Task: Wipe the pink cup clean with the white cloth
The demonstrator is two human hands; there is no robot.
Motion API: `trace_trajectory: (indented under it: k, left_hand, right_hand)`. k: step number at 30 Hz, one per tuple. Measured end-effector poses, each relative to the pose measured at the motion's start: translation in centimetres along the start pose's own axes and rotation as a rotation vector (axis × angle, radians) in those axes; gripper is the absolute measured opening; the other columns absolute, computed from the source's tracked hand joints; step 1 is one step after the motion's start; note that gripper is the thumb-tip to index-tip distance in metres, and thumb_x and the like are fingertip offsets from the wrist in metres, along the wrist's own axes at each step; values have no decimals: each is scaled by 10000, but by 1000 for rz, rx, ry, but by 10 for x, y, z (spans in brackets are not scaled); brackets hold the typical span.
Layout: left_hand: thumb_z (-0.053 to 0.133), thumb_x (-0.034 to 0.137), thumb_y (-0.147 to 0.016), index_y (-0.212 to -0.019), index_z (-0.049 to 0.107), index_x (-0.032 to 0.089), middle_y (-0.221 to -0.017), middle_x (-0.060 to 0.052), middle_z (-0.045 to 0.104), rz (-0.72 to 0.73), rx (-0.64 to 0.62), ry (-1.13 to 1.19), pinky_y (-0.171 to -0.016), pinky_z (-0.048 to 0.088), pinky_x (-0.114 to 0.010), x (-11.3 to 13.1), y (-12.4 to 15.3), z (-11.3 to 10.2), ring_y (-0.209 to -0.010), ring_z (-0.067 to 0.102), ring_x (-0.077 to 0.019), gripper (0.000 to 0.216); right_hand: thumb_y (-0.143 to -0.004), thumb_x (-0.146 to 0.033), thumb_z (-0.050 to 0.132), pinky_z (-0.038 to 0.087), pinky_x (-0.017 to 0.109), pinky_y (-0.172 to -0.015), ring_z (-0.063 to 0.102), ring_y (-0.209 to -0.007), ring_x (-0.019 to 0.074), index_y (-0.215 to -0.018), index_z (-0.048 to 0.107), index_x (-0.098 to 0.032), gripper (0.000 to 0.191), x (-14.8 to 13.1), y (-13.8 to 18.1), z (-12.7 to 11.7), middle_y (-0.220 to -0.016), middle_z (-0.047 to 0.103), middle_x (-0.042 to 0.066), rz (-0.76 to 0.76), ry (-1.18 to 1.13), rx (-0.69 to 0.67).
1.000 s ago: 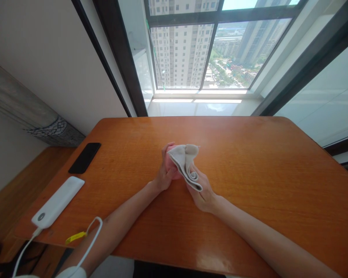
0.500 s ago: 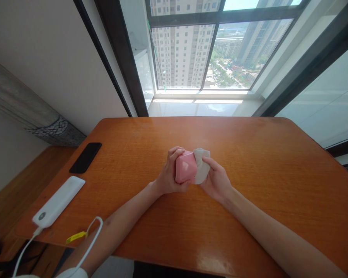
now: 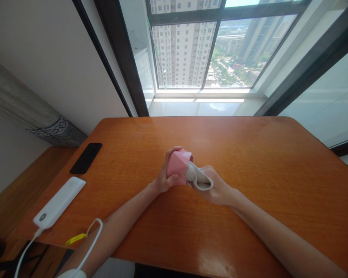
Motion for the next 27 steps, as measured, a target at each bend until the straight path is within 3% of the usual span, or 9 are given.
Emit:
trace_trajectory:
  k: [5, 8, 11, 14, 16, 19, 23, 25, 27]
  left_hand:
    - [743, 705, -854, -1565, 459, 255, -1383, -116, 600, -36, 36, -50, -1020, 548, -445, -2, 1, -4, -1126, 659, -286, 888]
    - [721, 717, -868, -1575, 452, 255, -1374, -109, 595, -40, 41, -64, -1013, 544, -435, -2, 3, -4, -1111, 649, -280, 887]
    - [700, 691, -900, -1591, 433, 256, -1407, -114, 574, 10, 34, -123, -1051, 536, -463, 1, 3, -2, -1147, 647, -302, 859]
    - [691, 702, -904, -1603, 404, 259, -1443, -137, 537, 115, 32, -262, -1119, 504, -538, 2, 1, 0, -1223, 613, -343, 876]
    - [700, 709, -886, -1604, 402, 266, -1459, -147, 511, 217, 51, -372, -1173, 460, -584, 3, 0, 0, -1291, 563, -363, 895]
    - [723, 692, -862, -1605, 405, 278, -1472, -153, 493, 317, 61, -485, -1217, 409, -622, 2, -1, 0, -1377, 495, -390, 908]
    - [708, 710, -865, -1596, 406, 271, -1466, -159, 505, 262, 49, -412, -1183, 446, -621, 1, 0, -1, -1332, 543, -387, 905]
    - [689, 725, -876, -1593, 409, 266, -1460, -157, 528, 182, 34, -271, -1134, 495, -587, 0, 1, -1, -1270, 601, -367, 896]
    - [684, 733, -877, -1582, 426, 262, -1437, -147, 565, 88, 25, -141, -1083, 534, -538, 0, 2, -1, -1219, 640, -343, 886]
  right_hand:
    - [-712, -86, 570, 257, 261, -550, 281, -576, 93, -678, 374, -233, 247, -9, -2, -2, -677, 399, -63, -235, 297, -114]
    - [-701, -83, 585, 248, 263, -550, 275, -578, 92, -659, 377, -228, 257, -8, -3, -1, -666, 399, -66, -191, 278, -115]
    - [-777, -162, 645, 298, 254, -560, 328, -584, 103, -652, 493, -220, 205, -1, -4, 1, -639, 441, -59, 11, -17, -33]
    - [-742, -253, 776, 451, 266, -634, 526, -655, 146, -777, 672, -218, 115, 8, -7, 1, -735, 644, -24, 267, -453, 226]
    - [-700, -261, 811, 540, 304, -710, 634, -730, 186, -886, 734, -225, 204, 12, -8, 2, -839, 738, 1, 399, -683, 351]
    - [-718, -283, 784, 579, 334, -746, 680, -764, 208, -918, 753, -222, 211, 12, -9, 5, -877, 768, 21, 459, -808, 362]
    - [-741, -263, 794, 517, 291, -692, 607, -738, 179, -885, 724, -216, 167, 8, -6, 3, -810, 701, -3, 288, -533, 298]
    - [-805, -236, 752, 418, 258, -606, 482, -641, 134, -791, 645, -217, 109, 4, -4, 1, -710, 585, -35, 135, -263, 150]
    - [-862, -179, 666, 330, 259, -565, 366, -593, 113, -709, 533, -227, 209, -3, -3, -1, -674, 484, -49, -49, 9, -13]
Point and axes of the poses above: each hand's wrist, its own y-axis away from the middle knuckle, its own z-axis out of the palm, x = y × z, the point moved 2 cm from there along -y, towards the middle knuckle
